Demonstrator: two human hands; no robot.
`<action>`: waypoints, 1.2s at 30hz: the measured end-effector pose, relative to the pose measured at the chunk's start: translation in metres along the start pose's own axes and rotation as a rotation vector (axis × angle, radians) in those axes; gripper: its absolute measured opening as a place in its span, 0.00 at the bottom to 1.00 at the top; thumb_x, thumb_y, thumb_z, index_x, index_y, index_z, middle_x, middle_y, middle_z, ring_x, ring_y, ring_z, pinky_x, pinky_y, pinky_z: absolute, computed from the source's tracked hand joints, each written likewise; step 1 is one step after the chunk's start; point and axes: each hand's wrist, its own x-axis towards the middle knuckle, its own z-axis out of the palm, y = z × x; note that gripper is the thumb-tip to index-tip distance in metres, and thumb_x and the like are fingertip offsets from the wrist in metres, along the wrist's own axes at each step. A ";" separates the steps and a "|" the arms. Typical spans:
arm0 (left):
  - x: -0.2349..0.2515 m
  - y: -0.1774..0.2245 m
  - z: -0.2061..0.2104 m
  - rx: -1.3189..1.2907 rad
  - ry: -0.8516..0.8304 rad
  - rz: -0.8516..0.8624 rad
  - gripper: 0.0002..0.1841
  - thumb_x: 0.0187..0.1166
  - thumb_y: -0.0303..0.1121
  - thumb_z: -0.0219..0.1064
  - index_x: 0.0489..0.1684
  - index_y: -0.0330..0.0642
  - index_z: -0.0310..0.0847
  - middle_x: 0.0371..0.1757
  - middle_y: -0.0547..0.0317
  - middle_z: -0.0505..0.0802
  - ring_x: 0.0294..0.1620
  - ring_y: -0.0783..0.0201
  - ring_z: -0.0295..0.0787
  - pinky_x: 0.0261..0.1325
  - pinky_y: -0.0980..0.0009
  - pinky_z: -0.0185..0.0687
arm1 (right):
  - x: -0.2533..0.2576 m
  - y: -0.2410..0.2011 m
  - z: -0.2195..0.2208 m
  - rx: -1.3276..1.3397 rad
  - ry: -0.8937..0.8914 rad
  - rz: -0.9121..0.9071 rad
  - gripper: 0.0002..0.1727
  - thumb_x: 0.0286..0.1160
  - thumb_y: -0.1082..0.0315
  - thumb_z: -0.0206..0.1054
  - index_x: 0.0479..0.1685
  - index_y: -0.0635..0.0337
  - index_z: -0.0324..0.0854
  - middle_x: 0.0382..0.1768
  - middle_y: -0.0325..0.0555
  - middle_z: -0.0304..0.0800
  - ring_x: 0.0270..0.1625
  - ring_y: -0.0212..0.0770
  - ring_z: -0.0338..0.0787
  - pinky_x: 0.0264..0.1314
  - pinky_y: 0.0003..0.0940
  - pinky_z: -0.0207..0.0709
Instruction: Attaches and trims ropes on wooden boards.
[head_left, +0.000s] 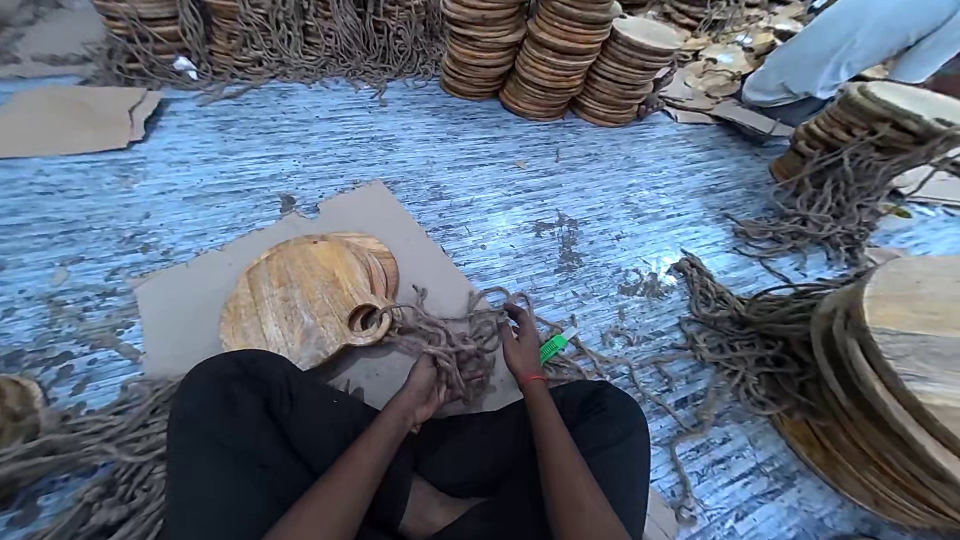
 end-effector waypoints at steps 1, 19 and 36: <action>0.000 -0.003 0.000 0.058 0.074 0.006 0.30 0.96 0.53 0.32 0.68 0.39 0.73 0.51 0.42 0.91 0.48 0.47 0.92 0.43 0.55 0.89 | -0.002 -0.002 -0.001 -0.056 -0.067 -0.011 0.21 0.87 0.68 0.60 0.76 0.62 0.76 0.77 0.55 0.80 0.79 0.54 0.79 0.79 0.56 0.72; 0.011 0.022 0.034 -0.243 -0.095 0.303 0.38 0.90 0.63 0.22 0.70 0.49 0.72 0.50 0.51 0.90 0.48 0.55 0.90 0.51 0.56 0.87 | -0.005 -0.021 -0.002 -0.460 -0.337 -0.149 0.42 0.58 0.64 0.83 0.81 0.54 0.75 0.87 0.63 0.62 0.88 0.71 0.59 0.86 0.74 0.51; -0.053 -0.020 0.003 0.451 0.191 -0.050 0.25 0.95 0.42 0.48 0.88 0.46 0.60 0.85 0.42 0.71 0.77 0.37 0.76 0.64 0.39 0.83 | 0.003 0.002 -0.055 -0.435 0.226 0.440 0.28 0.75 0.59 0.74 0.75 0.56 0.78 0.74 0.72 0.74 0.74 0.77 0.74 0.66 0.75 0.70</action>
